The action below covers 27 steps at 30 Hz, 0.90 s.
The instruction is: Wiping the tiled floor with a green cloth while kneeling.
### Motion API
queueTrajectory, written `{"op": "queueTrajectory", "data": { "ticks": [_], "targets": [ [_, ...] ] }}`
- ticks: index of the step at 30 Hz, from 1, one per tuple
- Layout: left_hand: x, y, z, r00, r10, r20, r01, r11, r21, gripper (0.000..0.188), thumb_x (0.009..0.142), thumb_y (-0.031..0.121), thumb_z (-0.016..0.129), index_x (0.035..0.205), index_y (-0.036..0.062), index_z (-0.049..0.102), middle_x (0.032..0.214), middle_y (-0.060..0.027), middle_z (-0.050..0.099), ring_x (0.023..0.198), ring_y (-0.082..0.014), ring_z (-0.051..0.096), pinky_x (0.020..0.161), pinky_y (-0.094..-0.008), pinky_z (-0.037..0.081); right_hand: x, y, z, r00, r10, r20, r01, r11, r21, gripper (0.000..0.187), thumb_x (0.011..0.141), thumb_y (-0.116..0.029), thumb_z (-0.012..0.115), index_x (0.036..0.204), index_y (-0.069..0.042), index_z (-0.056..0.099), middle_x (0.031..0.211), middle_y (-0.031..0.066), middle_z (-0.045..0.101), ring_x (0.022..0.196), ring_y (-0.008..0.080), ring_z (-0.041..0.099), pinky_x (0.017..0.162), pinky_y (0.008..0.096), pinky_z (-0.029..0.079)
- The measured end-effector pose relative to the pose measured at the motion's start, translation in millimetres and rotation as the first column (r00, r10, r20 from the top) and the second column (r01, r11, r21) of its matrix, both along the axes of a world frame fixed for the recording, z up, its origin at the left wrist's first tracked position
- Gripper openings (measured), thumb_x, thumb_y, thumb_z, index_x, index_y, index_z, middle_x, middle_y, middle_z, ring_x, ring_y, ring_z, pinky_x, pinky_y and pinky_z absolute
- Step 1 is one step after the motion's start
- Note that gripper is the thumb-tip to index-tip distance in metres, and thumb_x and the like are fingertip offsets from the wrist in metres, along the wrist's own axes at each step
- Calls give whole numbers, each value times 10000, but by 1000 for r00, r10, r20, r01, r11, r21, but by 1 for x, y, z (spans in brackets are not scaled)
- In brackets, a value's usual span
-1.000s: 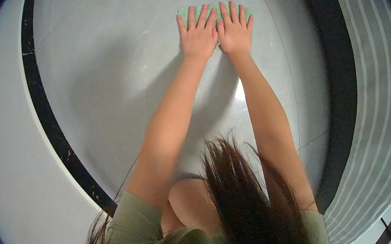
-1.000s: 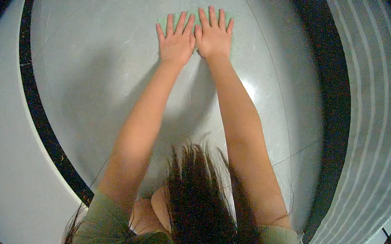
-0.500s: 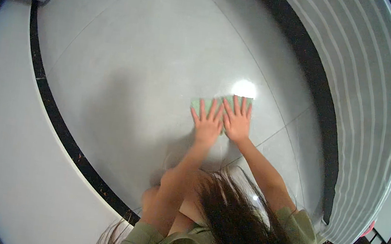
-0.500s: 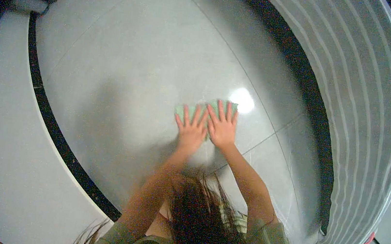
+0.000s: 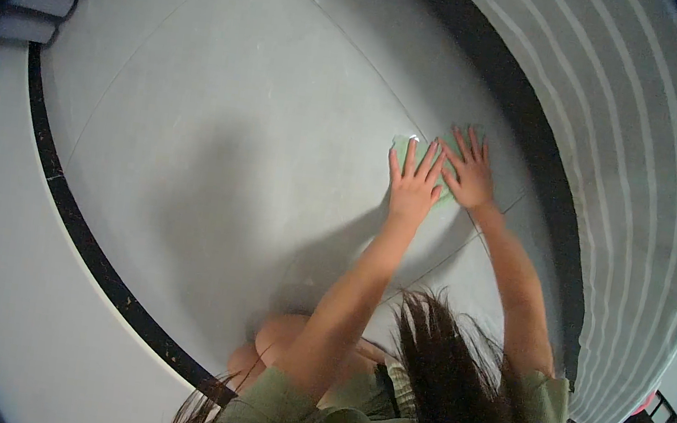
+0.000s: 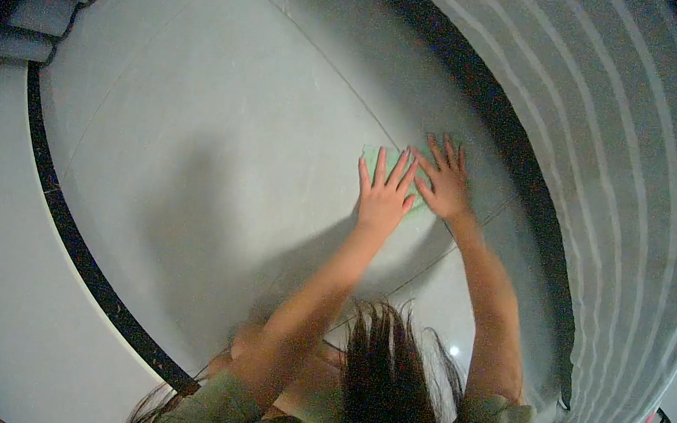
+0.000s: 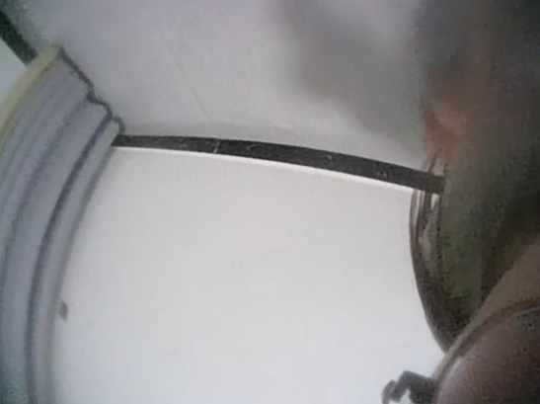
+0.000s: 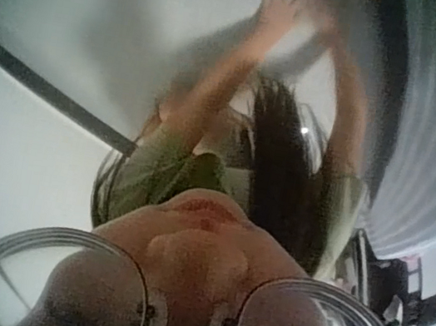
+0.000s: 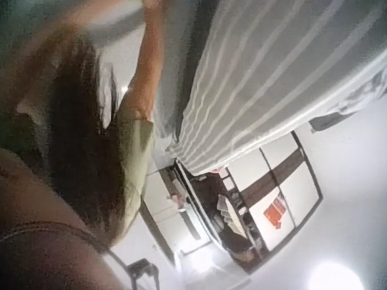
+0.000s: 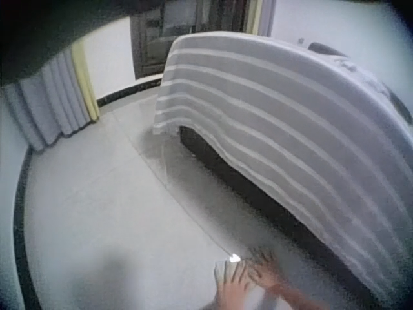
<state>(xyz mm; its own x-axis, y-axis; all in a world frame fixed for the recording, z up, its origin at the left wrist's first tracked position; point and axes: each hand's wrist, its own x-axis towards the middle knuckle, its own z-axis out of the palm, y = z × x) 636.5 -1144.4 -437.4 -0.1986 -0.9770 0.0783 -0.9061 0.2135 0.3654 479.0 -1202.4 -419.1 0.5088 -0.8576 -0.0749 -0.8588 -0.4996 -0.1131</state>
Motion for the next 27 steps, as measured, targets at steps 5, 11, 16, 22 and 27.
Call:
{"op": "queueTrajectory", "data": {
  "ticks": [5, 11, 16, 22, 27],
  "targets": [
    [28, -52, 0, 997, 27, 76, -23, 998, -60, 669, 869, 429, 526, 1444, 164, 312, 1495, -31, 287, 1383, -329, 214, 1094, -620, 118, 25, -64, -12, 996, 89, 6, -88, 996, -29, 553, 867, -374, 509, 1397, -247, 416, 1519, 83, 246, 1400, 362, 178, 1116, 573, 115],
    [105, -110, -11, 990, 123, 72, -117, 990, -82, 625, 903, 401, 481, 1448, 152, 304, 1500, -57, 282, 1385, -315, 224, 1109, -582, 110, 103, -136, -20, 978, 205, 22, -203, 976, -80, 544, 887, -421, 497, 1407, -310, 378, 1511, 65, 265, 1389, 356, 216, 1114, 575, 150],
    [189, -136, -22, 960, 262, 101, -251, 961, -116, 603, 936, 398, 424, 1460, 140, 275, 1511, -76, 265, 1401, -284, 207, 1128, -535, 100, 195, -172, -29, 952, 295, 84, -283, 951, -127, 533, 902, -454, 452, 1412, -334, 361, 1506, 54, 280, 1381, 347, 240, 1111, 569, 166],
    [277, -162, -22, 934, 347, 87, -334, 933, -132, 551, 958, 407, 385, 1459, 201, 287, 1515, -56, 263, 1402, -286, 208, 1130, -518, 109, 288, -193, -29, 939, 327, 108, -285, 914, -289, 531, 919, -507, 384, 1425, -352, 330, 1510, 28, 278, 1388, 309, 239, 1122, 536, 163],
    [296, -154, -21, 906, 410, 107, -379, 896, -230, 527, 953, 396, 384, 1438, 194, 337, 1496, -47, 306, 1398, -265, 221, 1133, -507, 101, 318, -173, -28, 968, 225, 109, -180, 930, -319, 531, 927, -503, 351, 1434, -351, 308, 1510, 43, 278, 1393, 316, 225, 1132, 524, 137]
  ]
}}
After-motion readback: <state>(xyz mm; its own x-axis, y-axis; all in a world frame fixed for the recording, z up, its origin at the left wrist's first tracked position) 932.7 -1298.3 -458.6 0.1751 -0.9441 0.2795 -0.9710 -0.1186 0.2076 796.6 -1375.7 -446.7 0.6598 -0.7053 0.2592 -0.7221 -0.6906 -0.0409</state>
